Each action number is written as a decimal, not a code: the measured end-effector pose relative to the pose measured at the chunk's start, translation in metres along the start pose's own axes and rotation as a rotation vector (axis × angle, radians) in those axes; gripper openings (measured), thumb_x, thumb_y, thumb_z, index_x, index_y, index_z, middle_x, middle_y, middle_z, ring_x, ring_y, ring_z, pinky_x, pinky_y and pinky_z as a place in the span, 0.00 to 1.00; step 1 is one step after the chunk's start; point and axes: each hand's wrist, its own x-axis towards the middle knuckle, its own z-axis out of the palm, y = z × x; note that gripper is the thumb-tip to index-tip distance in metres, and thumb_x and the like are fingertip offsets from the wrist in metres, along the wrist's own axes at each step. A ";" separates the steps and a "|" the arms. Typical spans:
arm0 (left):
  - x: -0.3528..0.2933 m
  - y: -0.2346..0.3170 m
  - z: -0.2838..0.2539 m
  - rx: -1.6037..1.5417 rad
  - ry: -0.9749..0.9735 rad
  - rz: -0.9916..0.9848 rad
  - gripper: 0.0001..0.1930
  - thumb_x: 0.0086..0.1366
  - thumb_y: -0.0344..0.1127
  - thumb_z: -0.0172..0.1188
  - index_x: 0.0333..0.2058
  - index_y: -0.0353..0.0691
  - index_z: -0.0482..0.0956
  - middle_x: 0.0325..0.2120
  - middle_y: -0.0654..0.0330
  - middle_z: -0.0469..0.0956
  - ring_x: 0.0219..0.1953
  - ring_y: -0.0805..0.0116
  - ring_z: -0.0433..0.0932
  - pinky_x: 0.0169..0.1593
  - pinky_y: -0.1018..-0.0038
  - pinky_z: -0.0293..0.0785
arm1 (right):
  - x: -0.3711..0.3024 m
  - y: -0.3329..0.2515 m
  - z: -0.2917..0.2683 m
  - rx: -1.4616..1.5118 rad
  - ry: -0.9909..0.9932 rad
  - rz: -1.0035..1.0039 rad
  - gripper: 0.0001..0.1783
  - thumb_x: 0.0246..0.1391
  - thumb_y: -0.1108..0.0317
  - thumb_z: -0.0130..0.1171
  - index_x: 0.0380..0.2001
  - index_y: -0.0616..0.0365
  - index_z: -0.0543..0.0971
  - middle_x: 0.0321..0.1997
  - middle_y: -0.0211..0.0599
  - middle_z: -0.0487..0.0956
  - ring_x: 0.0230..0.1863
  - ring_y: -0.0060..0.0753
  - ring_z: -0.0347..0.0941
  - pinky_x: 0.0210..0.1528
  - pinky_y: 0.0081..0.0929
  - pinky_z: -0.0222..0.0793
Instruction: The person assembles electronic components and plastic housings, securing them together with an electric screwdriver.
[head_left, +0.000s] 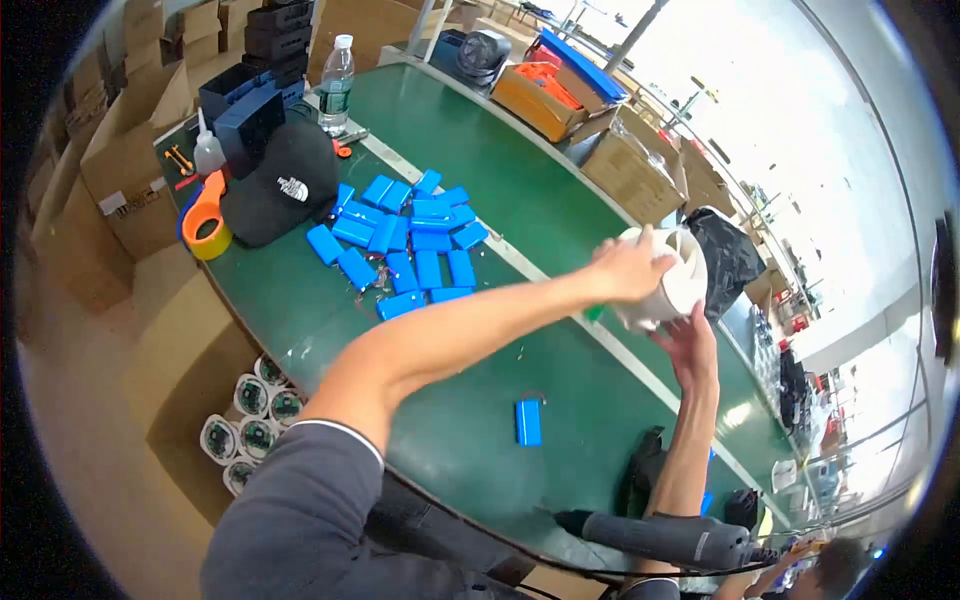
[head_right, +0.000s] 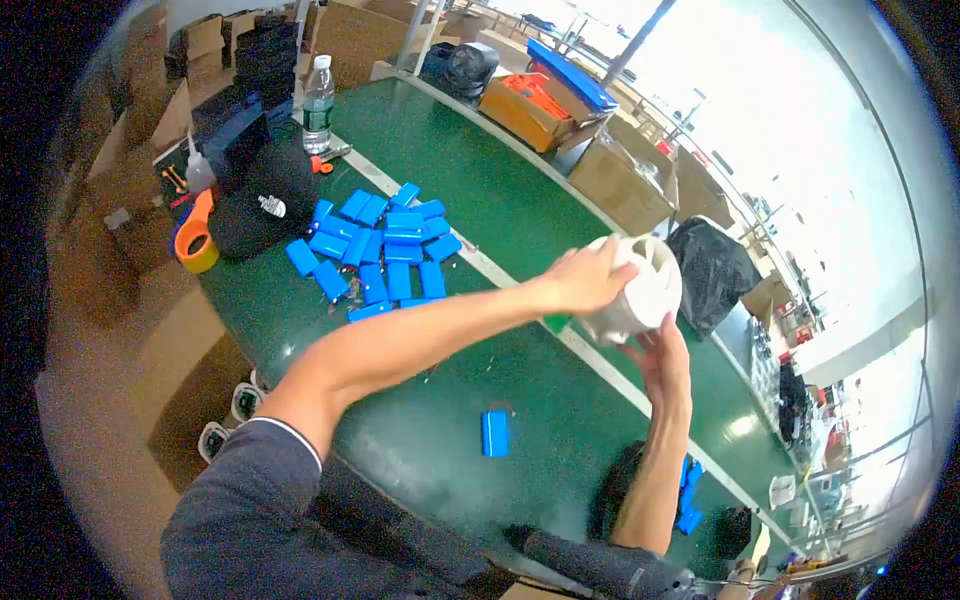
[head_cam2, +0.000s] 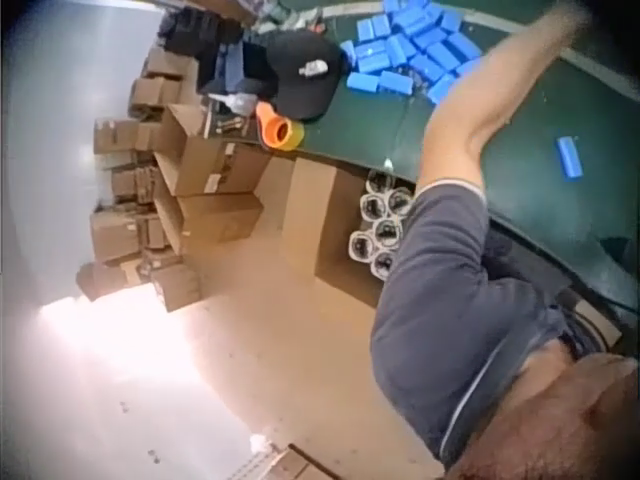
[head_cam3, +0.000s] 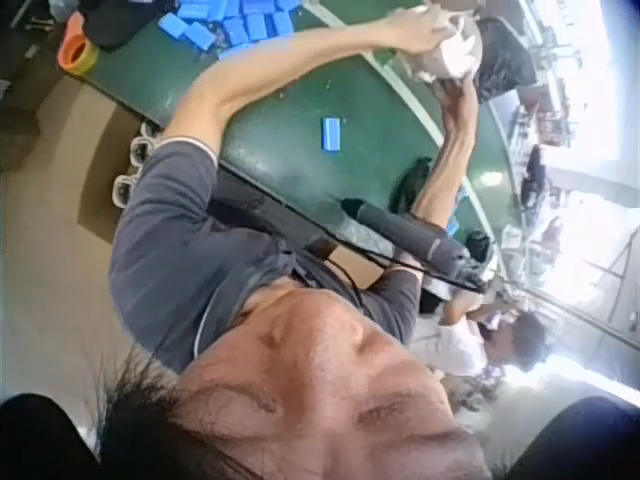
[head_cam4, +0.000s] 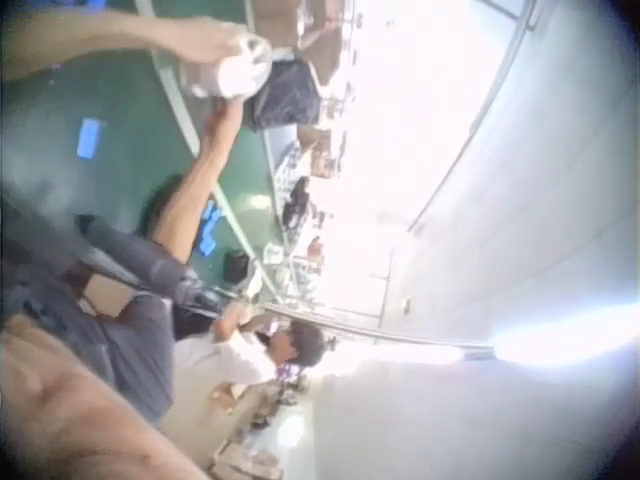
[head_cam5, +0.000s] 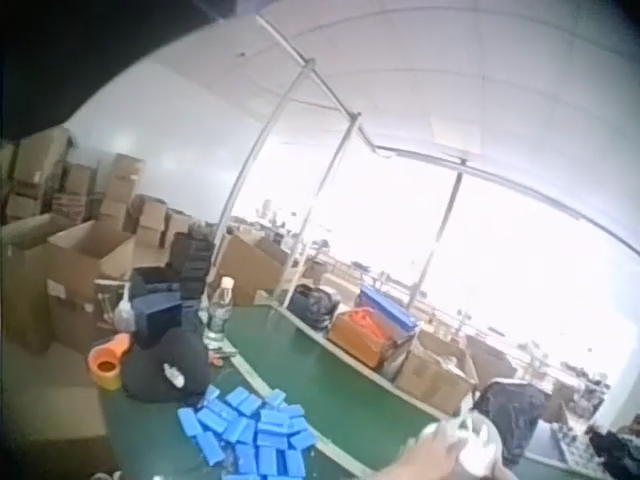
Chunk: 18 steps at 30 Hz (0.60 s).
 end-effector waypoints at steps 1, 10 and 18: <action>0.039 -0.013 0.010 -0.033 0.016 0.018 0.38 0.60 0.57 0.42 0.57 0.27 0.52 0.45 0.36 0.69 0.50 0.38 0.65 0.56 0.59 0.58 | 0.025 0.000 -0.008 0.017 0.042 -0.002 0.34 0.57 0.45 0.43 0.60 0.53 0.54 0.61 0.44 0.59 0.62 0.43 0.53 0.58 0.47 0.55; 0.165 -0.196 0.106 0.160 0.002 -0.080 0.41 0.57 0.62 0.45 0.59 0.36 0.52 0.53 0.39 0.63 0.56 0.42 0.60 0.62 0.63 0.49 | 0.170 0.118 -0.057 -0.216 0.319 0.202 0.40 0.54 0.44 0.48 0.60 0.61 0.52 0.65 0.40 0.52 0.64 0.41 0.50 0.59 0.38 0.54; 0.025 -0.165 -0.118 0.150 0.088 0.127 0.36 0.59 0.54 0.51 0.58 0.35 0.54 0.51 0.45 0.67 0.53 0.53 0.67 0.54 0.65 0.63 | -0.038 0.098 0.089 -1.124 -0.281 0.016 0.35 0.37 0.56 0.67 0.48 0.62 0.69 0.39 0.52 0.73 0.30 0.40 0.74 0.32 0.34 0.71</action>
